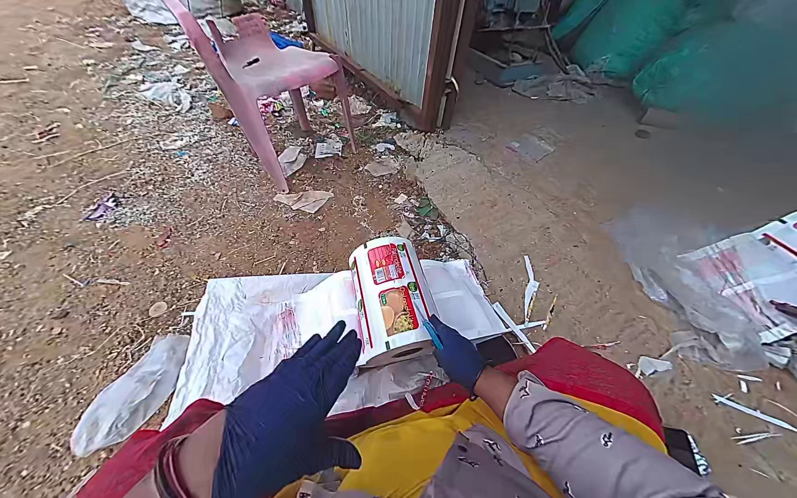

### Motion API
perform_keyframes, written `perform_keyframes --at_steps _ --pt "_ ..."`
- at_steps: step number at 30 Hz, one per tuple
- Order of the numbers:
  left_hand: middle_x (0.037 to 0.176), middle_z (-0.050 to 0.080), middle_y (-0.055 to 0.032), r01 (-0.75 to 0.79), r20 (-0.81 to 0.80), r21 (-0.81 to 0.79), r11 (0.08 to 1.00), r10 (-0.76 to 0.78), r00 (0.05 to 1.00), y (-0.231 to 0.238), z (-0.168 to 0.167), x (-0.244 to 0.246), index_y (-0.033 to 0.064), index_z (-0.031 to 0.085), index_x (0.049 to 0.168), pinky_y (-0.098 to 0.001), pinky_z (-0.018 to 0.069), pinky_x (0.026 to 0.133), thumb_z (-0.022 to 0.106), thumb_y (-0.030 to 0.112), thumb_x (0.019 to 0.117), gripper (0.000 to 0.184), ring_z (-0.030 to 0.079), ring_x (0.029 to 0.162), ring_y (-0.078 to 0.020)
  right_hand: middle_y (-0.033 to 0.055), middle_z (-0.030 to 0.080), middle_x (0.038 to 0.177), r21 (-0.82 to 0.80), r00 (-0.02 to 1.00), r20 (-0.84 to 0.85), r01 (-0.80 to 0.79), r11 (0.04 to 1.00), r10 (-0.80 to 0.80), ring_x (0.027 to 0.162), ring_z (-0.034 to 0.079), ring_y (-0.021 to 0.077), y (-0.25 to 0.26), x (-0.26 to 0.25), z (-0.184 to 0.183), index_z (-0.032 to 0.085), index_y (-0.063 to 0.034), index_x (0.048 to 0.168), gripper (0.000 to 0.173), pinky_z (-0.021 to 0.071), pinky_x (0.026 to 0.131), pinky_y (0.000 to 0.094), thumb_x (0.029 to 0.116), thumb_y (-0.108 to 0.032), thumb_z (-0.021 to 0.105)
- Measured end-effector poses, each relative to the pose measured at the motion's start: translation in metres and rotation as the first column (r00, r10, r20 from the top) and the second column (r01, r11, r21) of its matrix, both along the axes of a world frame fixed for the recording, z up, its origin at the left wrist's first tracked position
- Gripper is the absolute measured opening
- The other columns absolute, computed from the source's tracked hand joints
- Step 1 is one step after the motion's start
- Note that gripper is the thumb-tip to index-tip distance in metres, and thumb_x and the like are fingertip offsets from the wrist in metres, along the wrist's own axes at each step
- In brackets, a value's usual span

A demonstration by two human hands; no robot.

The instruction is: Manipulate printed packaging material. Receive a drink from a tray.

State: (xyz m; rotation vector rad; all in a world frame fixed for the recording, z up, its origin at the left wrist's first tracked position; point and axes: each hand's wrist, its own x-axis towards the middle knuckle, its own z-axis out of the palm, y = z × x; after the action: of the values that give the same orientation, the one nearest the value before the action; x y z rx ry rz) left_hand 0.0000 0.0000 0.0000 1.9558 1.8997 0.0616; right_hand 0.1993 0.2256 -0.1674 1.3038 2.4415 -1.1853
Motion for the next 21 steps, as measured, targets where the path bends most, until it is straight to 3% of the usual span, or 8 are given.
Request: perform_keyframes --at_steps 2,4,6,8,11,16,19,21 --pt "0.168 0.026 -0.0253 -0.316 -0.249 -0.15 0.937 0.274 0.929 0.014 -0.026 -0.039 -0.0055 0.026 0.16 -0.056 0.0178 0.128 0.074 0.064 0.0852 0.113 0.015 0.159 -0.0416 0.0145 0.05 0.155 -0.015 1.0 0.013 -0.01 1.0 0.01 0.132 0.059 0.0309 -0.018 -0.006 -0.003 0.02 -0.0183 0.167 0.078 0.0487 0.109 0.052 0.0993 -0.012 0.058" --pt "0.165 0.029 -0.0298 -0.451 -0.339 -0.307 0.838 0.347 0.874 0.023 -0.039 -0.067 -0.0073 0.031 0.157 -0.0602 0.0208 0.126 0.068 0.066 0.0896 0.107 0.017 0.158 -0.0452 0.0122 0.049 0.157 0.001 1.0 0.015 -0.016 1.0 0.016 0.135 0.058 0.0281 -0.03 -0.012 -0.006 0.022 -0.0195 0.167 0.074 0.0472 0.111 0.0503 0.1019 -0.018 0.058" --pt "0.162 0.035 -0.0287 -0.405 -0.243 -0.358 0.841 0.335 0.91 0.023 -0.04 -0.078 -0.0056 0.037 0.155 -0.0604 0.0241 0.125 0.066 0.064 0.0927 0.098 0.022 0.156 -0.0453 0.0103 0.047 0.159 0.023 0.999 0.032 -0.04 0.999 0.04 0.14 0.054 0.0264 -0.037 -0.017 -0.01 0.022 -0.0216 0.167 0.072 0.0443 0.115 0.0486 0.1033 -0.018 0.055" --pt "0.164 0.034 -0.0254 -0.342 -0.126 -0.304 0.889 0.318 0.94 0.022 -0.037 -0.076 -0.0033 0.036 0.157 -0.059 0.0207 0.127 0.067 0.06 0.0943 0.094 0.021 0.157 -0.0429 0.0116 0.049 0.157 0.049 0.995 0.077 -0.062 0.997 0.058 0.138 0.055 0.0277 -0.04 -0.024 -0.016 0.022 -0.0229 0.167 0.069 0.0455 0.113 0.0496 0.105 -0.02 0.051" --pt "0.168 0.029 -0.022 -0.258 -0.133 -0.287 0.923 0.228 0.964 0.019 -0.031 -0.06 -0.0009 0.032 0.16 -0.0571 0.0143 0.128 0.066 0.063 0.0935 0.098 0.015 0.16 -0.0395 0.0148 0.052 0.152 0.083 0.99 0.136 -0.057 0.995 0.045 0.132 0.059 0.0315 -0.041 -0.026 -0.024 0.022 -0.0237 0.167 0.068 0.0499 0.108 0.0518 0.105 -0.019 0.05" --pt "0.167 0.031 -0.0215 -0.18 -0.072 -0.311 0.933 0.165 0.984 0.008 -0.026 -0.057 -0.0003 0.034 0.159 -0.0575 0.0141 0.128 0.066 0.062 0.0942 0.095 0.016 0.16 -0.04 0.0171 0.054 0.149 0.14 0.989 0.148 -0.033 0.99 0.013 0.133 0.058 0.0317 -0.039 -0.021 -0.029 0.02 -0.021 0.168 0.069 0.0496 0.108 0.0503 0.105 -0.017 0.048" --pt "0.166 0.033 -0.0218 -0.215 -0.12 -0.348 0.912 0.184 0.975 0.009 -0.024 -0.06 0.0009 0.035 0.159 -0.0577 0.0161 0.128 0.064 0.063 0.0949 0.094 0.019 0.159 -0.0396 0.0178 0.055 0.146 0.155 0.989 0.147 -0.02 0.988 -0.003 0.131 0.059 0.0323 -0.036 -0.024 -0.025 0.02 -0.0212 0.168 0.07 0.0505 0.107 0.0498 0.1039 -0.017 0.048" --pt "0.164 0.037 -0.0212 -0.211 -0.127 -0.373 0.904 0.175 0.976 0.012 -0.021 -0.06 0.0019 0.035 0.16 -0.0583 0.0237 0.125 0.063 0.062 0.0966 0.091 0.028 0.156 -0.0391 0.0178 0.056 0.146 0.181 0.991 0.137 -0.022 0.983 -0.003 0.13 0.06 0.0327 -0.033 -0.035 -0.021 0.021 -0.0214 0.167 0.07 0.0514 0.106 0.0501 0.1038 -0.017 0.049"
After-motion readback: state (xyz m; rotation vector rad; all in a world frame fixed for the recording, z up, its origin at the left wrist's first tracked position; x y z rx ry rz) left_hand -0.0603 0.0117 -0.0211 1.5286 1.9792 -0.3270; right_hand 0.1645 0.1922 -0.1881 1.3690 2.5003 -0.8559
